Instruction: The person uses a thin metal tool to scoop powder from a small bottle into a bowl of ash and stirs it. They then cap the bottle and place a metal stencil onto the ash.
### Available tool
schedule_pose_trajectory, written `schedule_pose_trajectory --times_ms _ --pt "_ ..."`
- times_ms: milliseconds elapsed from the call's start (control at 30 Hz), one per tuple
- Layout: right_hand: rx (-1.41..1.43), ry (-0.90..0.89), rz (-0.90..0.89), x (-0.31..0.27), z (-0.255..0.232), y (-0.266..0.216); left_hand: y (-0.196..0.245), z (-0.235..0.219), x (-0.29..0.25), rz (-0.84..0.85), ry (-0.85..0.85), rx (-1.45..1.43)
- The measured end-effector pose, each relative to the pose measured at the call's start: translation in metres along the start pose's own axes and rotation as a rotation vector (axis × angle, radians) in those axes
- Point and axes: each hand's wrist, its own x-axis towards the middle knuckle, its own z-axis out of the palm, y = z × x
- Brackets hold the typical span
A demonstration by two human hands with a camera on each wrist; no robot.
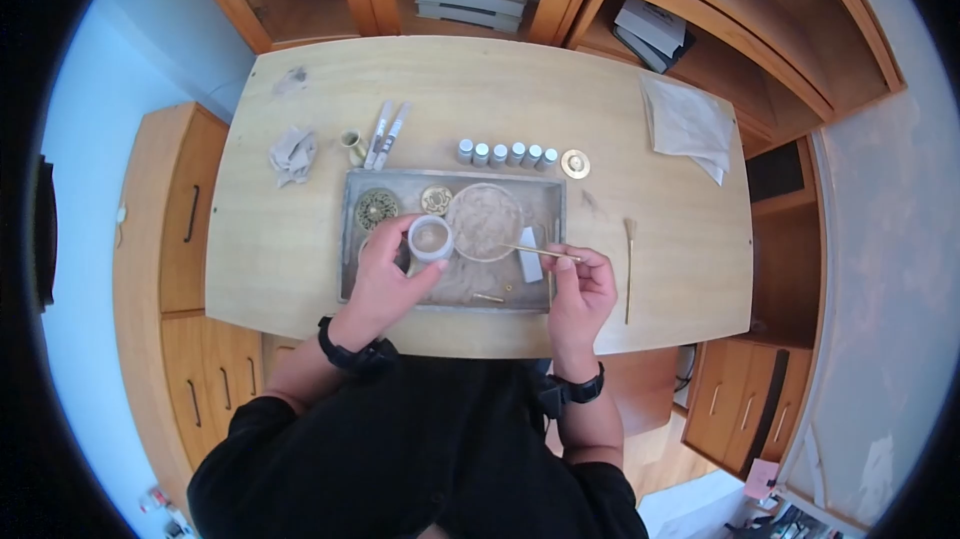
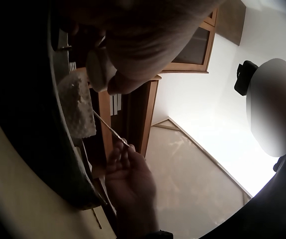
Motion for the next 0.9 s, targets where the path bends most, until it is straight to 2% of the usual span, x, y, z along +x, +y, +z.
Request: schedule_pose_trajectory --times_ms 133,467,667,767,900 --pt "-0.022 0.012 0.060 -0.001 0.003 -0.003 0.001 0.000 0.000 -0.048 -0.005 -0.028" --pt "0.033 0.067 0.128 0.002 -0.003 0.006 -0.002 -0.001 0.000 -0.039 -0.004 -0.007" --pt "0.242 0.106 0.064 0.006 0.003 -0.006 -0.002 0.000 0.000 -0.030 -0.001 -0.005" --pt "0.310 0.054 -0.023 0.005 0.005 -0.013 0.000 -0.001 0.000 -0.026 0.001 -0.008" --pt "0.243 -0.013 -0.075 0.000 0.011 -0.020 -0.002 0.001 0.000 -0.012 -0.006 -0.018"
